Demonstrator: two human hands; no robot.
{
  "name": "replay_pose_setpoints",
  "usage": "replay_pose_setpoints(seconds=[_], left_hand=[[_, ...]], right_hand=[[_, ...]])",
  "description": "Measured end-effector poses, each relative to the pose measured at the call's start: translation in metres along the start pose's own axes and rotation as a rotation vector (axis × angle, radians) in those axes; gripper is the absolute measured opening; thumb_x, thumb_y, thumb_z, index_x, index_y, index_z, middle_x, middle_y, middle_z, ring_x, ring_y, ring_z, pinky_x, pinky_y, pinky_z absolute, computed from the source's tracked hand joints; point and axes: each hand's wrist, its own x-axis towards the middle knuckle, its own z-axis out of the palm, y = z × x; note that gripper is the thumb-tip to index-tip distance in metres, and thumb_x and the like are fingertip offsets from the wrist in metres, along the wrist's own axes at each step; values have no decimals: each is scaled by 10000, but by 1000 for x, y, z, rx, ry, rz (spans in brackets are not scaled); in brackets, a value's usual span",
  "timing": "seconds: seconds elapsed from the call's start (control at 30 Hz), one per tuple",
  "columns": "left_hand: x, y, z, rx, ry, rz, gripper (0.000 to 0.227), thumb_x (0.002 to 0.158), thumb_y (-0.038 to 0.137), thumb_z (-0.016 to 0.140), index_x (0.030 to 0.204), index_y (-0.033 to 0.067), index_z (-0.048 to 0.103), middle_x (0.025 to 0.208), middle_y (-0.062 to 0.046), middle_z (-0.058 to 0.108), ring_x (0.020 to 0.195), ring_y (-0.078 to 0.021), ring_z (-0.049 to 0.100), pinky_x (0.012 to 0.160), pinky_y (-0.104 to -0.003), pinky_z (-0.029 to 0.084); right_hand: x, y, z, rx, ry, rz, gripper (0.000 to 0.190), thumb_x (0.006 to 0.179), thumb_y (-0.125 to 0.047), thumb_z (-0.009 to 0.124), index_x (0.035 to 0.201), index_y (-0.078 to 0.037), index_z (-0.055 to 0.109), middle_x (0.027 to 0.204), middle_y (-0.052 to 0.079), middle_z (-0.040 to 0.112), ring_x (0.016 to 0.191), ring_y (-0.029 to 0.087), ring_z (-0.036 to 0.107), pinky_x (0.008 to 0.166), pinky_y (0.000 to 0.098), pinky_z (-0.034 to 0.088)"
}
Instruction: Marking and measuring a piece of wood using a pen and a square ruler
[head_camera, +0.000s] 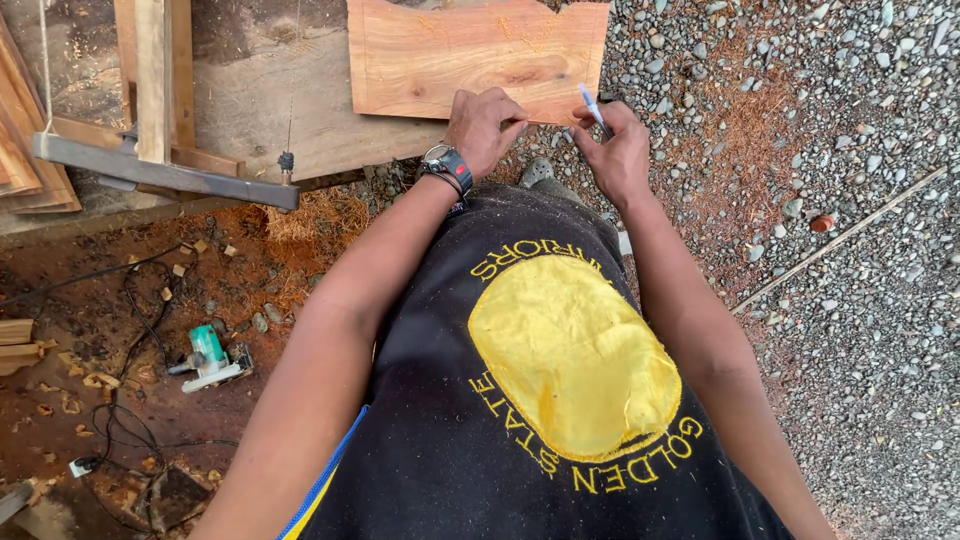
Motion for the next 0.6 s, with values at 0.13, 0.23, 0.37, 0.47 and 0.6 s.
replay_pose_setpoints(seconds=[0.13,0.23,0.37,0.47,0.6], left_hand=[[2,-1,4,0,2,-5,97,1098,344,896,1155,312,967,1121,49,851,991,-287,750,979,-519,419],[2,-2,2,2,-6,32,124,1107,353,863,1167,302,959,1132,27,854,1026,-296,775,967,-551,421],[2,-6,7,2,5,29,119,1105,361,885,1176,311,966,1138,45,854,998,-288,759,970,-536,415],[2,-7,9,3,10,29,116,1104,367,883,1167,314,963,1133,57,854,985,-285,748,972,-529,409],[1,-6,9,-9,12,20,111,1109,367,884,1171,319,963,1131,67,848,978,-281,733,971,-521,397]], right_hand=[[4,-1,2,-26,-22,-22,200,1118,-111,989,1308,-125,930,1234,64,859,1116,214,826,1049,438,692],[7,0,2,18,-26,-34,203,1099,-81,993,1294,-94,941,1184,69,824,1097,217,803,1026,419,654],[7,2,2,14,-16,-50,206,1089,-69,995,1287,-96,944,1193,81,836,1102,228,813,1060,429,669],[8,3,1,30,-23,-49,207,1091,-77,996,1292,-94,946,1202,92,834,1117,237,813,1042,429,665],[8,1,0,18,-40,-39,211,1096,-74,988,1301,-78,939,1252,103,845,1158,262,818,1080,454,680]])
